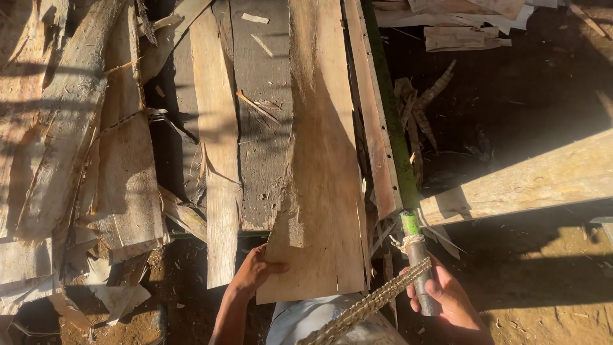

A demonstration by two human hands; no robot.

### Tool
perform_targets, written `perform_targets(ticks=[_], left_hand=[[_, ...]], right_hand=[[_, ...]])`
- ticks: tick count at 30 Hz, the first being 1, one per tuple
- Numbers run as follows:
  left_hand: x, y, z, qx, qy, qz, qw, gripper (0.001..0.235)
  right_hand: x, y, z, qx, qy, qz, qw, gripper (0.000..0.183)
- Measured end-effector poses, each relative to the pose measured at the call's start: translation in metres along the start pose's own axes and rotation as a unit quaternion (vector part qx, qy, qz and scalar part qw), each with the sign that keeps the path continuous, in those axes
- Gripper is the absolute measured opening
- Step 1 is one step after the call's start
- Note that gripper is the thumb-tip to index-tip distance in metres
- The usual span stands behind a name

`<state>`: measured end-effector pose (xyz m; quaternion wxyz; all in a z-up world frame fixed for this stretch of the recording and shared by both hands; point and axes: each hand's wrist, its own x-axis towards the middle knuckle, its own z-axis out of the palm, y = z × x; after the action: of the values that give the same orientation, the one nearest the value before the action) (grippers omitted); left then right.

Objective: The person uses a drawknife to shave and smooth the edges of wooden planks. They repeatedly pull the tool along the wood to remove thin strips, flip the planks to work on different sides, and place the finished pieces onto a pile.

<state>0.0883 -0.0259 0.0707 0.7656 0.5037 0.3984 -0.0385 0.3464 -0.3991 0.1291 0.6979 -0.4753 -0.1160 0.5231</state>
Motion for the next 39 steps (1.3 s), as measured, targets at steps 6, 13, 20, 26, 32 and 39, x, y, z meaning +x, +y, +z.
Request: perform_targets(ticks=[6,13,20,26,32,39], left_hand=[[-0.032,0.011,0.01,-0.036,0.003,-0.006,0.999,0.064],[-0.027,0.016,0.026,-0.03,0.001,0.009,1.0,0.065],[0.009,0.022,0.012,-0.001,0.021,0.03,0.999,0.067],[0.016,0.024,0.014,0.011,0.024,0.045,0.999,0.068],[0.035,-0.008,0.01,0.019,0.039,0.014,0.999,0.063],[0.051,-0.013,0.004,0.013,0.024,0.044,0.999,0.059]], right_hand=[[-0.004,-0.017,0.03,-0.106,0.175,0.09,0.975,0.072],[-0.014,-0.101,0.095,-0.151,0.203,0.078,0.964,0.066],[-0.003,-0.074,0.083,-0.158,0.227,0.101,0.956,0.069],[-0.001,-0.077,0.091,-0.183,0.246,0.111,0.945,0.063],[0.022,-0.014,0.056,-0.275,0.225,0.138,0.924,0.058],[0.02,-0.031,0.065,-0.346,0.194,0.181,0.9,0.056]])
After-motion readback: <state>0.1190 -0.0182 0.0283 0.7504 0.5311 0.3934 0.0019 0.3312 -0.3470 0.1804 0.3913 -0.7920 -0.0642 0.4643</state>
